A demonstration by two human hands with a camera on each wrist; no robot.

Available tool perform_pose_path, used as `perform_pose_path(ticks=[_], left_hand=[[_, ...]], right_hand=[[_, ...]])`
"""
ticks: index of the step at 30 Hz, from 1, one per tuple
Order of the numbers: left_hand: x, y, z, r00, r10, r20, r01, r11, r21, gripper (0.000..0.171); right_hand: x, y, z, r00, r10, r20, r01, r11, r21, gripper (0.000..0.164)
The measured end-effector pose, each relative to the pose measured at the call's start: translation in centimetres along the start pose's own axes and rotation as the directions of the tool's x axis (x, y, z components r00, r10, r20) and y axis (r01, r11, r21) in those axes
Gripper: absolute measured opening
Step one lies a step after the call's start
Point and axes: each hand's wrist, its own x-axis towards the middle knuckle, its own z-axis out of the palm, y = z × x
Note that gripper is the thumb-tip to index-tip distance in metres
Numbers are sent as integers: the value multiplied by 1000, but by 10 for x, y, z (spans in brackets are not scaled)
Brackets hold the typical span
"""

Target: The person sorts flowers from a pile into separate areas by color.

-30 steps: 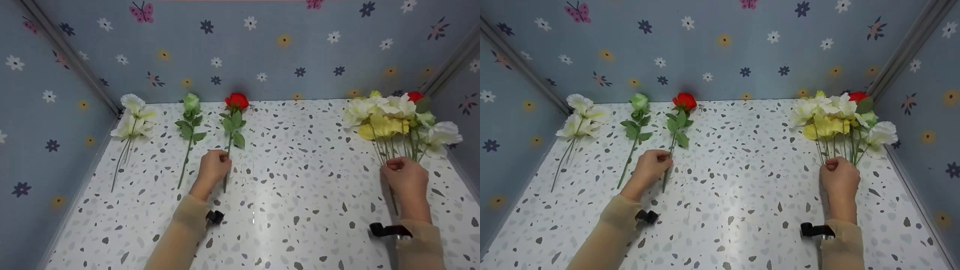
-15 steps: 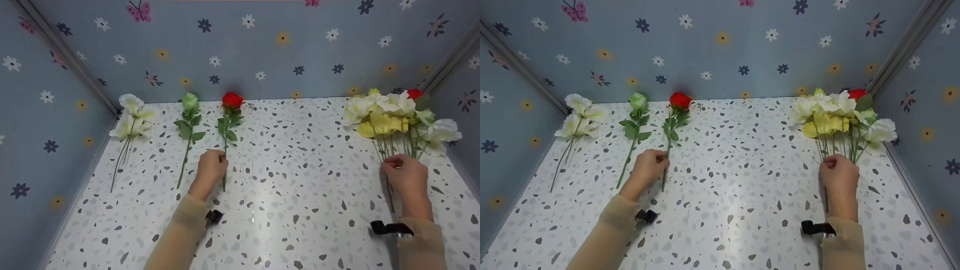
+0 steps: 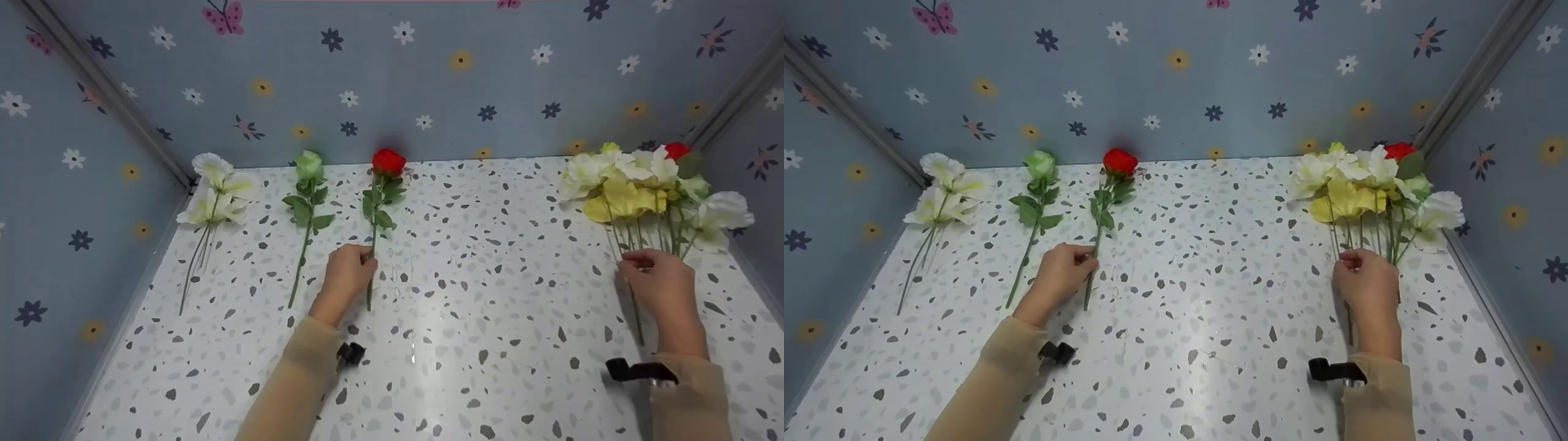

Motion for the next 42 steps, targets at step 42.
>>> perform_pose_path(ticks=[42], left_hand=[[-29,56,-2,995,87,-51,-99,943,-317,19]], right_hand=[[-20,-98,36,996,-63,56,-10,564,826,38]])
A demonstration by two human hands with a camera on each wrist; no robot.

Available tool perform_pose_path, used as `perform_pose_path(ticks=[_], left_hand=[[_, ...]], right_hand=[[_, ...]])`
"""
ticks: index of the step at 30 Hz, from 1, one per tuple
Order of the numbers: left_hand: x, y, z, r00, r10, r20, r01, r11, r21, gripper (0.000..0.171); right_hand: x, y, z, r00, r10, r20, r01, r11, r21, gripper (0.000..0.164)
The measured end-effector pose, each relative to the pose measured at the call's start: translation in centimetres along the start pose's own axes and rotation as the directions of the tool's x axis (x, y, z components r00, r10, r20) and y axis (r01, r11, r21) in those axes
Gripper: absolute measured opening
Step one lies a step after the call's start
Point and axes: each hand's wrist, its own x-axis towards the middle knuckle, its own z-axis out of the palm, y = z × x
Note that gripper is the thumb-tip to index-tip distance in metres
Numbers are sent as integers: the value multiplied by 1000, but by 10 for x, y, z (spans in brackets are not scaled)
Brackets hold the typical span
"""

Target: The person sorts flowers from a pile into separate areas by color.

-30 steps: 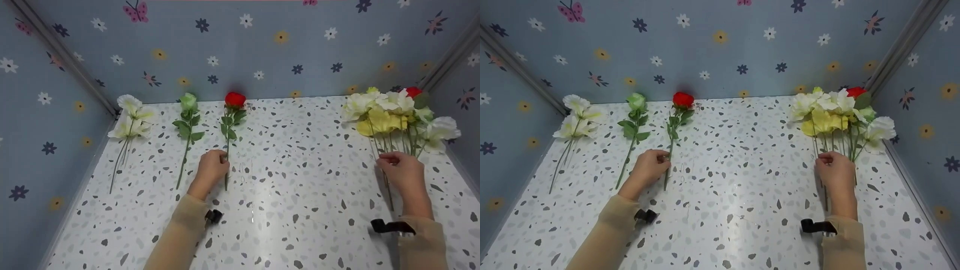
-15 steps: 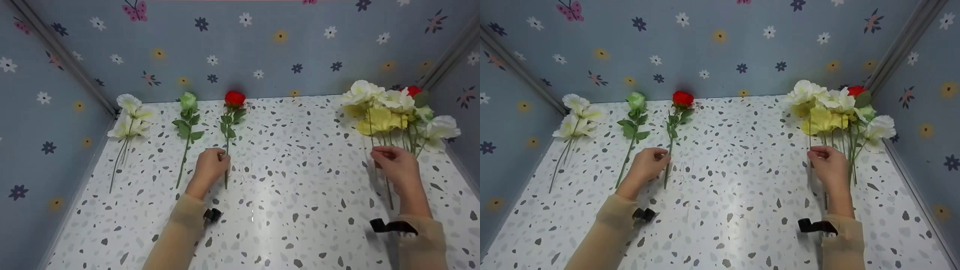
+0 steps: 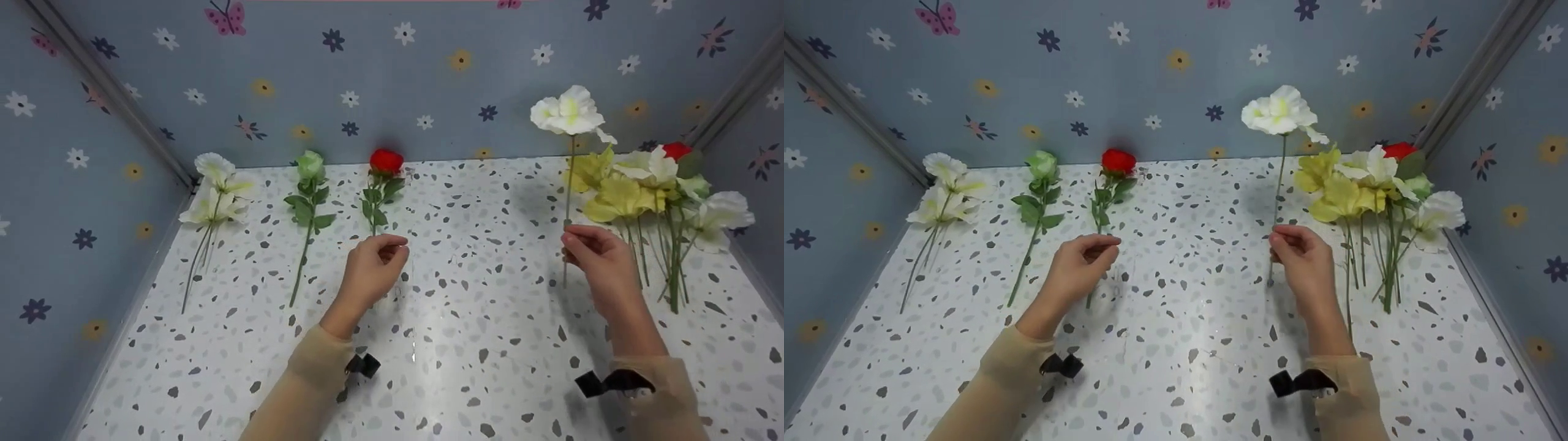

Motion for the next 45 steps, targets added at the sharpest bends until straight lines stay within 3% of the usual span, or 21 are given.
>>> perform_pose_path(ticks=[5,10,18,26,31,36,40,45], left_hand=[[-11,13,14,996,84,24,-80,986,-145,18],[-19,19,25,993,109,35,-97,962,-257,20],[-22,17,38,991,106,77,-80,956,-283,25],[-23,17,39,993,90,81,-54,925,-377,19],[-18,17,31,998,42,36,-22,898,-439,19],[-12,16,22,1000,-7,0,6,887,-462,20],[-12,16,20,1000,-16,-2,12,871,-491,19],[-17,19,25,998,26,59,9,846,-533,20]], right_hand=[[-14,3,45,996,-45,73,47,999,-18,36],[-34,15,87,989,-44,143,44,999,1,34],[-61,42,129,954,-41,296,23,998,65,30],[-71,46,140,937,-20,348,12,1000,26,30],[-76,45,143,911,24,411,-17,1000,-20,33],[-81,45,147,886,30,462,-3,998,-60,38],[-82,45,147,893,17,449,0,999,-37,36],[-80,48,147,916,5,401,0,1000,-12,36]])
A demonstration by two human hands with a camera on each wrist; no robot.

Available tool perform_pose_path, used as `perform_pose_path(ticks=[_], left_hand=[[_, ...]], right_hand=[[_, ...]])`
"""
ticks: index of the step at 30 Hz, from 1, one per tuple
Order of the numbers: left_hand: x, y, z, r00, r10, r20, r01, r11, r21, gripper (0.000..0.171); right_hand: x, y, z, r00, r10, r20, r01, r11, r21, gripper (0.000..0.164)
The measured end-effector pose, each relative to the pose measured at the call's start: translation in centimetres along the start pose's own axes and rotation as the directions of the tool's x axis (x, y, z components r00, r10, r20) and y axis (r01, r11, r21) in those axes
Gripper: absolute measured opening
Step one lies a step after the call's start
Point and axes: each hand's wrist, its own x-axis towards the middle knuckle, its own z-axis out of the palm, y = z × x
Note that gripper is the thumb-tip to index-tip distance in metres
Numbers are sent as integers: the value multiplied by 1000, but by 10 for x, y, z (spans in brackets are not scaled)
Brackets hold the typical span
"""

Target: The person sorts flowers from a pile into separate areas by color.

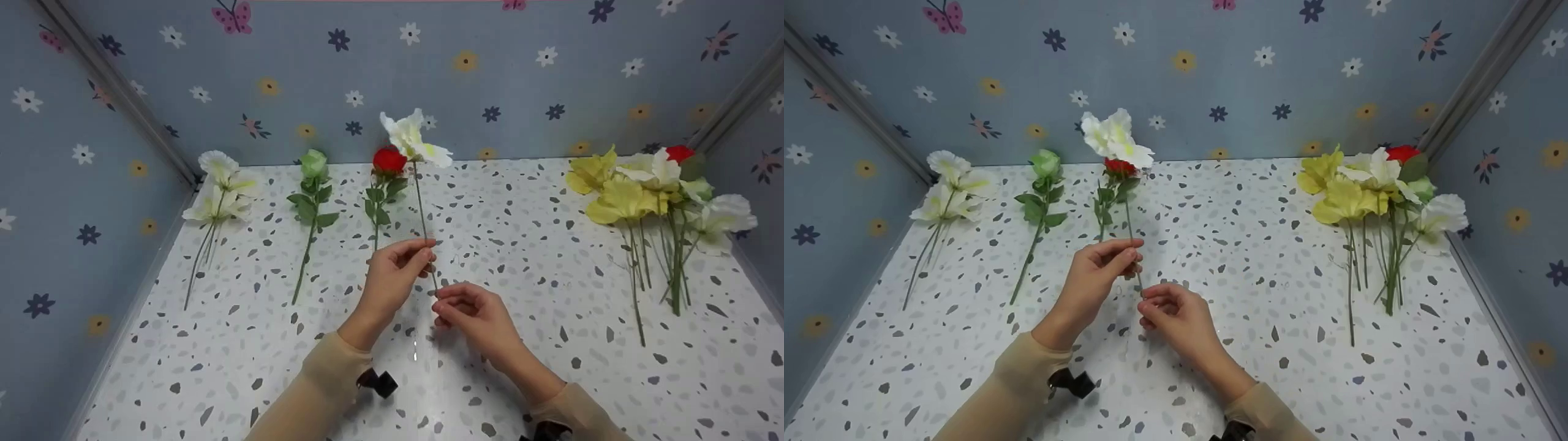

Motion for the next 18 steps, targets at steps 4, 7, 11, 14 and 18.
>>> perform_pose_path(ticks=[4,7,11,14,18], left_hand=[[-4,-2,6,999,-20,31,19,999,31,20],[-5,-4,8,999,-31,39,29,998,51,20],[-5,-8,9,997,-50,51,48,997,54,20],[-4,-9,10,996,-66,61,63,997,48,21],[-4,-8,9,995,-76,58,72,995,65,19]], right_hand=[[1,1,-2,999,6,-41,-6,1000,-2,34],[1,2,-3,999,8,-48,-9,1000,-17,34],[2,3,-3,999,10,-49,-12,999,-40,34],[2,3,-2,999,9,-53,-11,999,-43,34],[2,4,-3,999,7,-43,-9,999,-51,32]])
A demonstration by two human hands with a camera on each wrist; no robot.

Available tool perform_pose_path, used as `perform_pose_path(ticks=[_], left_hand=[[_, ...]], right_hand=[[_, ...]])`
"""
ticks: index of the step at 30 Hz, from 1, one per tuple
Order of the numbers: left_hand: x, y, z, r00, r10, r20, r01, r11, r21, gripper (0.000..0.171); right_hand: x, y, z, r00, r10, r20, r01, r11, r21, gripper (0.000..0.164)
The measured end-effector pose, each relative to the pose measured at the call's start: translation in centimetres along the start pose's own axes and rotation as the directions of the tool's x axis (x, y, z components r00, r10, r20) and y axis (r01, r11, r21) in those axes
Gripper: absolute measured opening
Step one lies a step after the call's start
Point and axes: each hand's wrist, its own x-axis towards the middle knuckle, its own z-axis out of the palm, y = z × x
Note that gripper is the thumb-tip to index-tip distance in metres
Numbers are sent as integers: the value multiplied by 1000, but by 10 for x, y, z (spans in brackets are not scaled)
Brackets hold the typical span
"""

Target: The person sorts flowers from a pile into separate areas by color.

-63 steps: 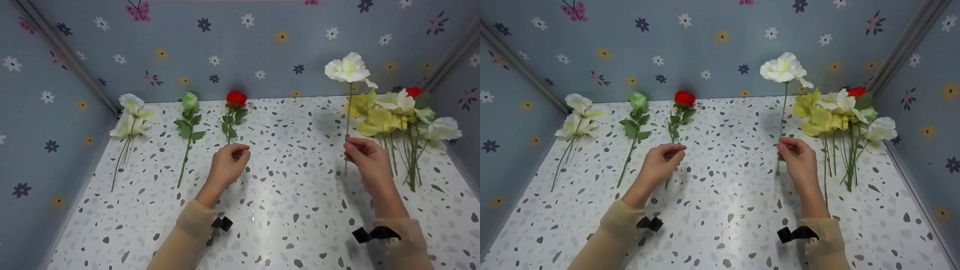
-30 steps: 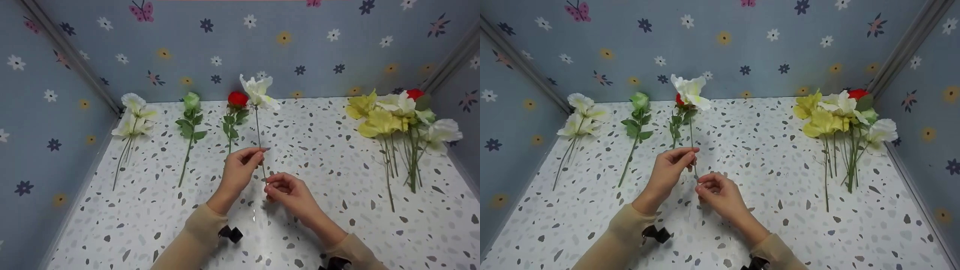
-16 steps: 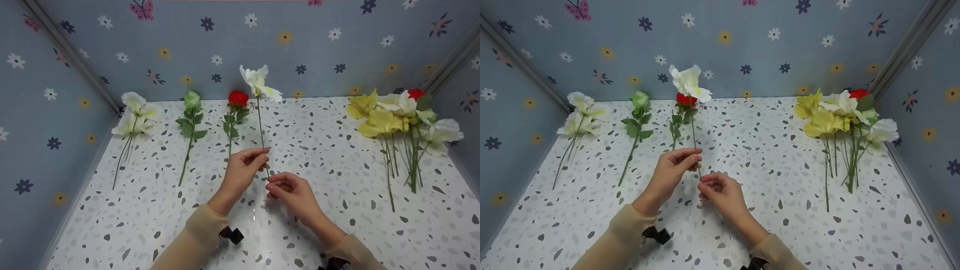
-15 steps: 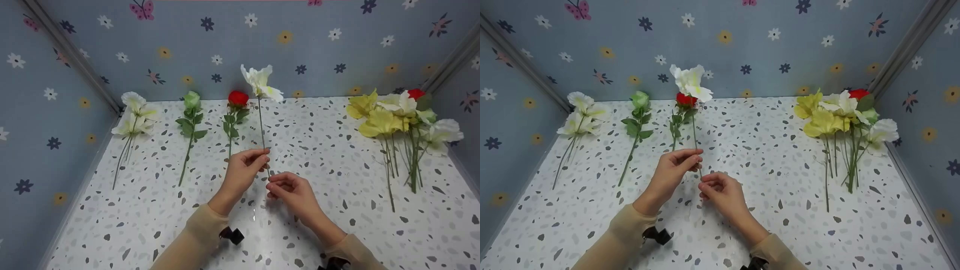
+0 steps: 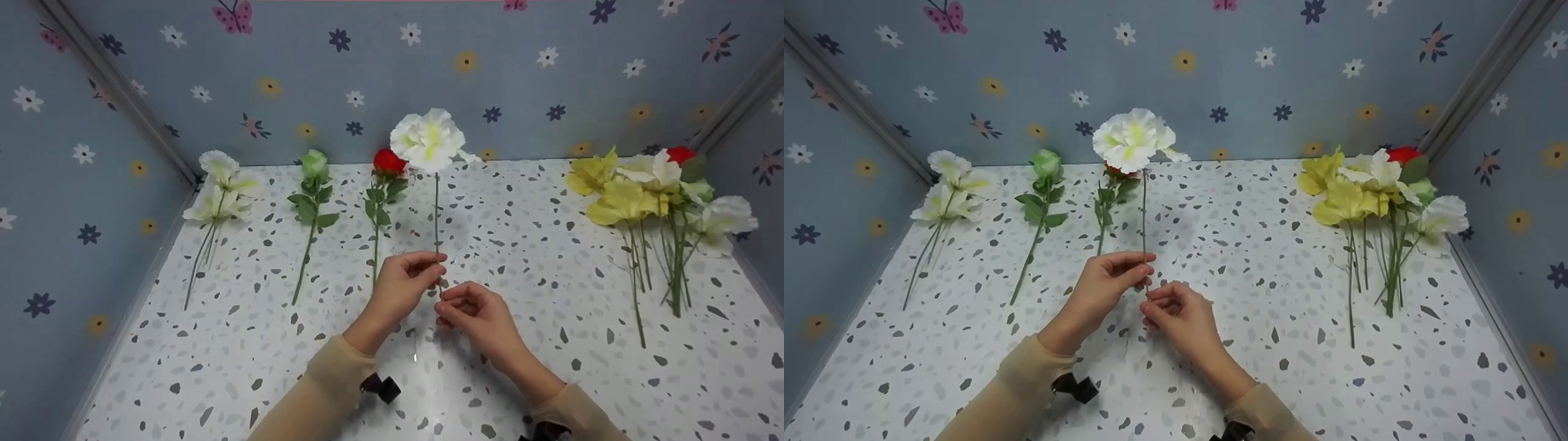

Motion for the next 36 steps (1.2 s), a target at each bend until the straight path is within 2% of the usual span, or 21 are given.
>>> perform_pose_path(ticks=[5,10,14,18,21,24,26,28,30,32,34,36], left_hand=[[5,1,-12,999,6,-48,-4,999,51,17],[12,11,-39,994,-7,-113,22,991,132,18],[18,19,-74,986,-7,-169,40,981,192,20],[21,25,-115,969,21,-246,39,971,236,20],[21,27,-144,946,43,-320,43,966,256,19],[20,28,-173,911,55,-409,75,953,294,20],[19,27,-192,880,63,-470,121,928,351,22],[19,25,-212,845,80,-529,187,882,432,23],[19,23,-229,810,105,-577,252,826,505,23],[21,20,-245,784,122,-608,308,774,553,25],[23,18,-257,769,122,-628,354,736,577,27],[24,16,-267,763,109,-637,392,706,590,28]], right_hand=[[3,-3,-7,1000,-13,5,13,998,-68,24],[13,-11,-35,998,-3,-60,-7,985,-174,29],[22,-19,-76,987,-18,-159,-30,956,-291,35],[26,-24,-128,958,-46,-282,-66,925,-375,43],[23,-25,-167,926,-36,-375,-133,900,-415,47],[16,-25,-202,887,-11,-461,-227,860,-458,51],[11,-24,-222,860,10,-510,-298,821,-486,53],[7,-23,-238,839,21,-544,-350,787,-509,55],[2,-20,-250,823,28,-568,-392,751,-532,56],[-2,-17,-257,815,26,-579,-414,726,-549,55],[-4,-14,-262,812,28,-584,-432,702,-566,55],[-5,-11,-265,813,27,-581,-439,683,-583,54]])
